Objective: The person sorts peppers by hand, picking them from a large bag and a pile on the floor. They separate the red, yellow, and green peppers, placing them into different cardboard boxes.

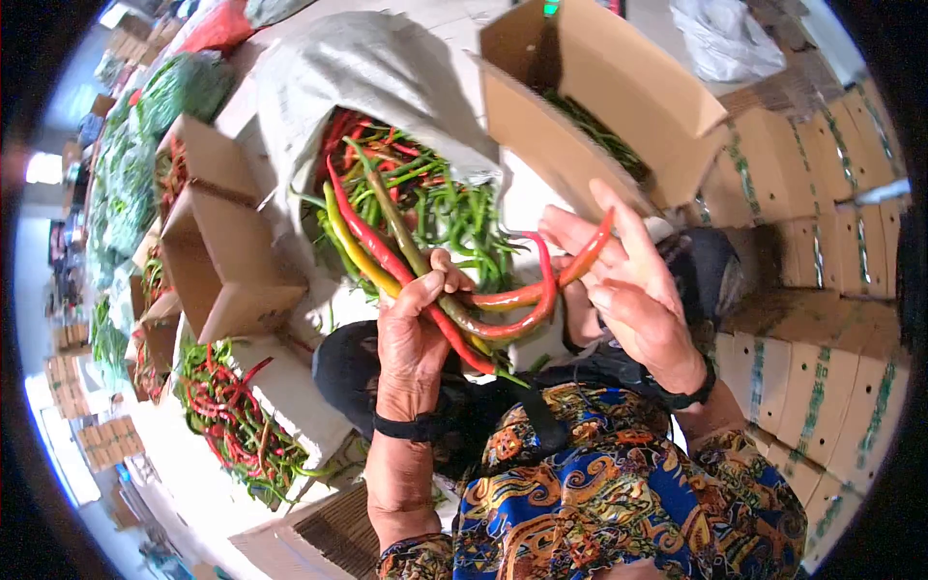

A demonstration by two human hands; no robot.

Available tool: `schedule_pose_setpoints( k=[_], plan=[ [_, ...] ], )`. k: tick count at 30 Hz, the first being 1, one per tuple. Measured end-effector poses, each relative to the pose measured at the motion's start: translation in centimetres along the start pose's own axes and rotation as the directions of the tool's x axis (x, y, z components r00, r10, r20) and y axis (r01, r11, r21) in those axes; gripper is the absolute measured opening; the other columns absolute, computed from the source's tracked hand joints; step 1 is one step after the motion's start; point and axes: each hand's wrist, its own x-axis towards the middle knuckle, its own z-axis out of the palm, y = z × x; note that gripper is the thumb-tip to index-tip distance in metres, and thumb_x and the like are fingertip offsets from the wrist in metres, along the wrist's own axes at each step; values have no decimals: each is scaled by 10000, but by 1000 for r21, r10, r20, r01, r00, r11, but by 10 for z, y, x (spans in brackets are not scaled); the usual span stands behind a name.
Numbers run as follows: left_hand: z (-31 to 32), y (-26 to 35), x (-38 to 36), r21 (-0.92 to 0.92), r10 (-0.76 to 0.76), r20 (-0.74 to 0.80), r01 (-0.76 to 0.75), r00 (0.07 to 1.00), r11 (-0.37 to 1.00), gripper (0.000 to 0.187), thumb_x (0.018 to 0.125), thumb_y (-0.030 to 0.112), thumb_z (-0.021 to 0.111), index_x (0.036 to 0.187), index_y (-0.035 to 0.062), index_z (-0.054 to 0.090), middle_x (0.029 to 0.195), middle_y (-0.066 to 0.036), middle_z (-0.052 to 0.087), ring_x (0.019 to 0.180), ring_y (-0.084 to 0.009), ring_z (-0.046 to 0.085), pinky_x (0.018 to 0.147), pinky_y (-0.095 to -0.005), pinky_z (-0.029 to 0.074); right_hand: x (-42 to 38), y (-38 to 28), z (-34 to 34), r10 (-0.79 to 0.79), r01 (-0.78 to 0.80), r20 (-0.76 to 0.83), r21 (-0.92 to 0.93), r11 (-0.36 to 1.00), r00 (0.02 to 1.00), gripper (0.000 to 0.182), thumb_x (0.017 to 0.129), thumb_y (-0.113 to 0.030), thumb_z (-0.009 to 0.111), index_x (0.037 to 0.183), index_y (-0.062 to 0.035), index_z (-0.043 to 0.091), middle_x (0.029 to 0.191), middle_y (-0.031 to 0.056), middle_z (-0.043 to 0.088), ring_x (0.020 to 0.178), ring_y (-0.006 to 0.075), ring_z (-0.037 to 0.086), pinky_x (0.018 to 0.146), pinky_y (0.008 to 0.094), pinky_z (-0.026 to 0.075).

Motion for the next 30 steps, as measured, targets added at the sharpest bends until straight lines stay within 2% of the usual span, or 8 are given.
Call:
schedule_pose_setpoints(
  k=[3, 8, 18, 21, 24, 25, 29, 30],
  plan=[
    [-14, 52, -5, 48, 12, -108, -7, 994, 999, 675, 780, 51, 628, 1390, 107, 343, 900, -43, 541, 767, -161, 537, 753, -353, 486, 0, 2, 1, 93, -66, 129, -201, 977, 987, 761, 848, -137, 548, 1484, -26, 145, 1407, 220, 413, 1302, 271, 422, 1055, 386, 323],
    [-33, 197, -17, 518, 398, -146, -273, 906, 811, 149, 837, 105, 597, 888, -24, 543, 774, -60, 545, 727, -166, 561, 690, -332, 498, 21, 14, -1, 313, -226, 188, -375, 899, 931, 464, 904, -178, 554, 1318, 10, 458, 1183, 159, 611, 1043, 193, 598, 879, 303, 458],
    [-159, 395, -2, 728, 481, -328, -107, 813, 678, 224, 856, 210, 640, 1005, 45, 615, 866, -55, 638, 761, -167, 586, 682, -303, 484, 87, 100, 6, 542, -468, 59, -433, 770, 838, 373, 937, -207, 519, 1227, 27, 527, 1084, 127, 629, 934, 150, 594, 788, 269, 463],
    [-214, 407, 22, 932, 774, -304, 6, 556, 362, 385, 847, 212, 647, 1156, -5, 568, 1045, -109, 619, 861, -173, 596, 741, -297, 489, 109, 128, 0, 578, -490, 83, -442, 752, 812, 372, 939, -208, 516, 1223, 31, 528, 1099, 133, 622, 924, 155, 598, 779, 272, 468],
    [-197, 336, 50, 978, 816, -123, -70, 565, 196, 383, 856, 168, 621, 1168, -49, 569, 984, -88, 624, 868, -149, 585, 780, -276, 481, 135, 171, -12, 620, -529, 54, -466, 709, 783, 363, 936, -200, 520, 1216, 30, 532, 1102, 135, 620, 919, 160, 603, 777, 272, 472],
    [-207, 304, 61, 900, 648, -151, -168, 747, 403, 332, 866, 149, 609, 1148, -26, 594, 998, -80, 633, 860, -139, 590, 761, -261, 481, 142, 185, -18, 626, -534, 51, -470, 702, 778, 362, 935, -199, 523, 1214, 31, 534, 1102, 135, 621, 919, 161, 604, 775, 273, 473],
    [-218, 139, 86, 782, 244, -200, 4, 949, 624, 218, 869, 102, 611, 1067, 19, 648, 946, -51, 657, 834, -121, 605, 747, -268, 495, 169, 232, -33, 625, -545, -36, -531, 649, 780, 343, 903, -169, 563, 1197, 7, 550, 1103, 142, 627, 928, 173, 609, 768, 279, 486],
    [-233, 106, 97, 847, 195, -235, 103, 952, 521, 207, 876, 89, 605, 1060, 0, 641, 937, -32, 659, 846, -111, 605, 760, -270, 496, 178, 243, -36, 616, -535, -61, -568, 625, 786, 344, 895, -164, 573, 1195, 4, 551, 1103, 143, 630, 926, 176, 610, 767, 281, 489]
  ],
)
